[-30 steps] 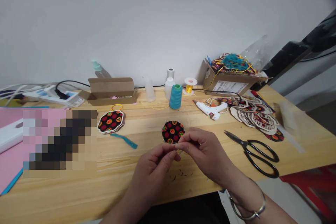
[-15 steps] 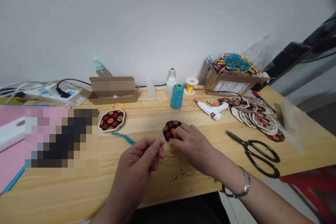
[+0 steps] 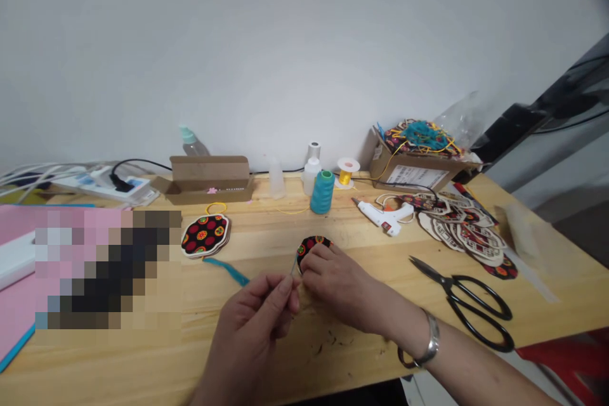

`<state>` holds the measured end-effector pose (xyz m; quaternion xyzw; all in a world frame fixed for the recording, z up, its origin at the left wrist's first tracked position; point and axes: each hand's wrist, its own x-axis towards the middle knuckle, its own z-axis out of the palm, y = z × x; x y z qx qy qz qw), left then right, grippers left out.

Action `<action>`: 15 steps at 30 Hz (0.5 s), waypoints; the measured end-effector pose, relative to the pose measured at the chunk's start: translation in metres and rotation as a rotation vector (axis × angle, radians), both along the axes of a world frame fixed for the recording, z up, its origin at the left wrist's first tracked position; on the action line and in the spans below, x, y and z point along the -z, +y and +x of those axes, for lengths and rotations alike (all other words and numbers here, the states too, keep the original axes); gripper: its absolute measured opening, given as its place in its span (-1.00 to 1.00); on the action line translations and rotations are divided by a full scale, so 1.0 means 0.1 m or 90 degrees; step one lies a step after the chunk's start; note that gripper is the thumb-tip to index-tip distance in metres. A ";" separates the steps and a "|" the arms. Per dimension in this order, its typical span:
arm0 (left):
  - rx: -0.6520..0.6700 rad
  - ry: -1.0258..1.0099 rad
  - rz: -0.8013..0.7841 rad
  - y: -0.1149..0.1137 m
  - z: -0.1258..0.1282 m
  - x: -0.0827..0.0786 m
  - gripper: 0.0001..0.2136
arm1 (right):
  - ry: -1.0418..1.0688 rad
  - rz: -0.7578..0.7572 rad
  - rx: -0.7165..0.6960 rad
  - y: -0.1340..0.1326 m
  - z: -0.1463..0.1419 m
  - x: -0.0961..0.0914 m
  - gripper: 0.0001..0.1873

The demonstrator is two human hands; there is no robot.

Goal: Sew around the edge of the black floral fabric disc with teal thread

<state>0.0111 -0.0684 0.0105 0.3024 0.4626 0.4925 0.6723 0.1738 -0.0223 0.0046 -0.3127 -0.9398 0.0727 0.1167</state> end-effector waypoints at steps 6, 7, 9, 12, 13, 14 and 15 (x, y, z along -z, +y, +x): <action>-0.039 0.015 -0.043 -0.02 0.04 0.00 -0.81 | 0.407 -0.321 0.223 0.37 -0.02 -0.38 -0.88; -0.034 0.019 -0.047 -0.02 0.05 -0.01 -0.80 | 0.473 -0.375 0.248 0.47 -0.01 -0.49 -0.87; -0.010 0.024 -0.046 -0.02 0.06 -0.03 -0.79 | 0.607 -0.457 0.251 0.65 0.02 -0.76 -0.85; 0.019 0.027 -0.038 -0.02 0.05 -0.03 -0.77 | 0.795 -0.398 0.232 0.82 0.11 -1.24 -0.88; 0.025 0.028 -0.037 -0.02 0.05 -0.01 -0.77 | 0.853 -0.340 0.243 0.84 0.16 -1.41 -0.88; 0.029 0.030 -0.036 -0.01 0.04 0.00 -0.76 | 0.881 -0.303 0.244 0.84 0.22 -1.58 -0.86; 0.034 0.033 -0.036 -0.01 0.04 0.01 -0.76 | 0.908 -0.256 0.247 0.82 0.29 -1.72 -0.80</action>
